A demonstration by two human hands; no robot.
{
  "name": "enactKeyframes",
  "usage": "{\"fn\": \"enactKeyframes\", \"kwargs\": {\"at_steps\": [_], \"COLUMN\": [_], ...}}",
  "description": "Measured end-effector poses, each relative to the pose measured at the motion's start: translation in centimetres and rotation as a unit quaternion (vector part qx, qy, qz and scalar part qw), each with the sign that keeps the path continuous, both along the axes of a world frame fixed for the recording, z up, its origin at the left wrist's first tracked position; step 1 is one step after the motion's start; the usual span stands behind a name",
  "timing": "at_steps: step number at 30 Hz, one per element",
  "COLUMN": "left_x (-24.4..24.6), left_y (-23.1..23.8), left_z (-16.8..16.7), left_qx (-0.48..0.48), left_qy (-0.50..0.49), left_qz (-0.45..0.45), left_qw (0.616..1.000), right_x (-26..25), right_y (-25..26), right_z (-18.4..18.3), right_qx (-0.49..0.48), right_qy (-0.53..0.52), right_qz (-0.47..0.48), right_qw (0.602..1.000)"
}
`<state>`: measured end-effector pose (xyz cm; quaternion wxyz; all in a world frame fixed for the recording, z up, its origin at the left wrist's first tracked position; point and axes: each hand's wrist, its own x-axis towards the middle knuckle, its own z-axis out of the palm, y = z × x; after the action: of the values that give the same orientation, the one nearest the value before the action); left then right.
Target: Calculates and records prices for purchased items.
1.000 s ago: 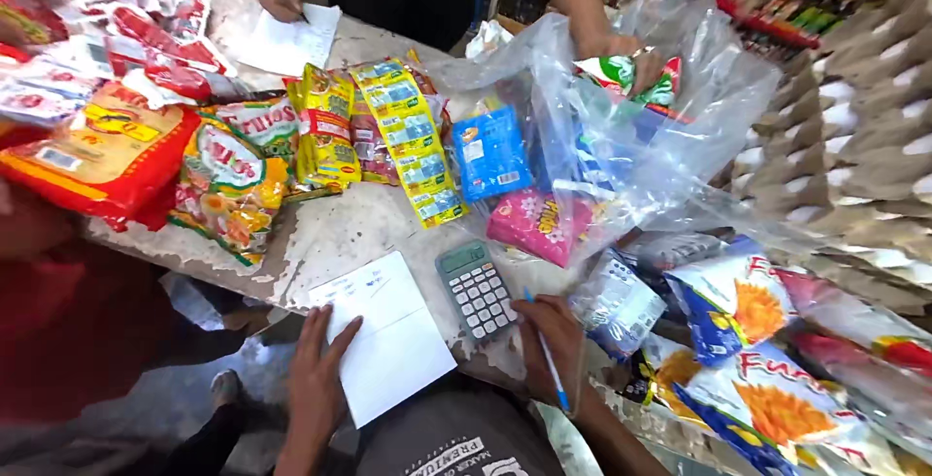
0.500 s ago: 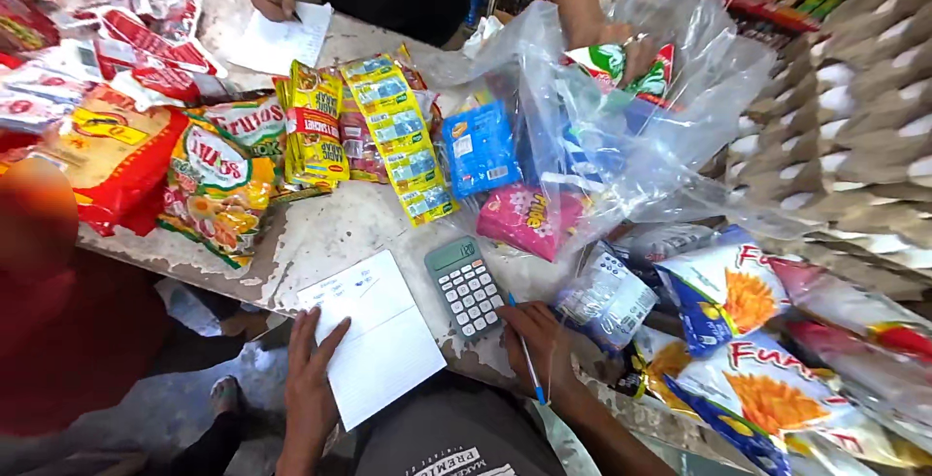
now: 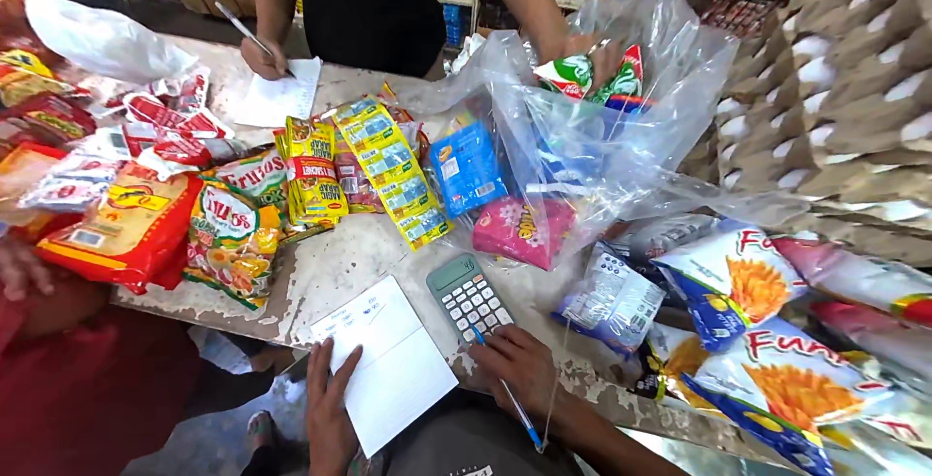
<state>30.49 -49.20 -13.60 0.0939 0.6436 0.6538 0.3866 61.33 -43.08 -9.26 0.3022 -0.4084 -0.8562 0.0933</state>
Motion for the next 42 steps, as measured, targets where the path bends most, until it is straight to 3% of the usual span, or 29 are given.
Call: {"fn": "enactKeyframes", "kwargs": {"at_steps": [4, 7, 10, 13, 17, 20, 28, 42], "left_x": [-0.1, -0.1, 0.1, 0.1, 0.1, -0.4, -0.5, -0.3], "left_y": [-0.2, -0.2, -0.3, -0.2, -0.3, -0.4, -0.8, -0.7], "left_z": [0.1, 0.3, 0.2, 0.1, 0.2, 0.6, 0.6, -1.1], "left_qx": [-0.002, -0.001, -0.001, 0.003, 0.006, -0.014, -0.052, -0.021], "left_qy": [0.004, 0.003, -0.001, -0.005, -0.021, -0.001, -0.004, -0.037], "left_qz": [-0.008, -0.007, -0.004, 0.0, -0.005, -0.006, 0.007, 0.015], "left_qw": [1.0, 1.0, 1.0, 1.0, 1.0, 1.0, 0.999, 0.999], "right_x": [1.4, 2.7, 3.5, 1.0, -6.4, -11.3, -13.2, -13.6], "right_y": [-0.9, 0.1, 0.8, 0.6, 0.4, 2.1, 4.7, 6.5], "right_z": [-0.3, 0.2, -0.4, 0.5, 2.2, 1.1, -0.5, -1.7], "right_qx": [-0.015, 0.024, 0.021, 0.021, -0.119, -0.212, -0.302, -0.22], "right_qy": [0.008, 0.045, -0.01, 0.047, 0.179, 0.236, 0.332, 0.246], "right_qz": [0.017, -0.045, -0.087, -0.064, 0.066, 0.125, 0.058, 0.018], "right_qw": [1.0, 0.998, 0.996, 0.997, 0.974, 0.94, 0.892, 0.944]}}
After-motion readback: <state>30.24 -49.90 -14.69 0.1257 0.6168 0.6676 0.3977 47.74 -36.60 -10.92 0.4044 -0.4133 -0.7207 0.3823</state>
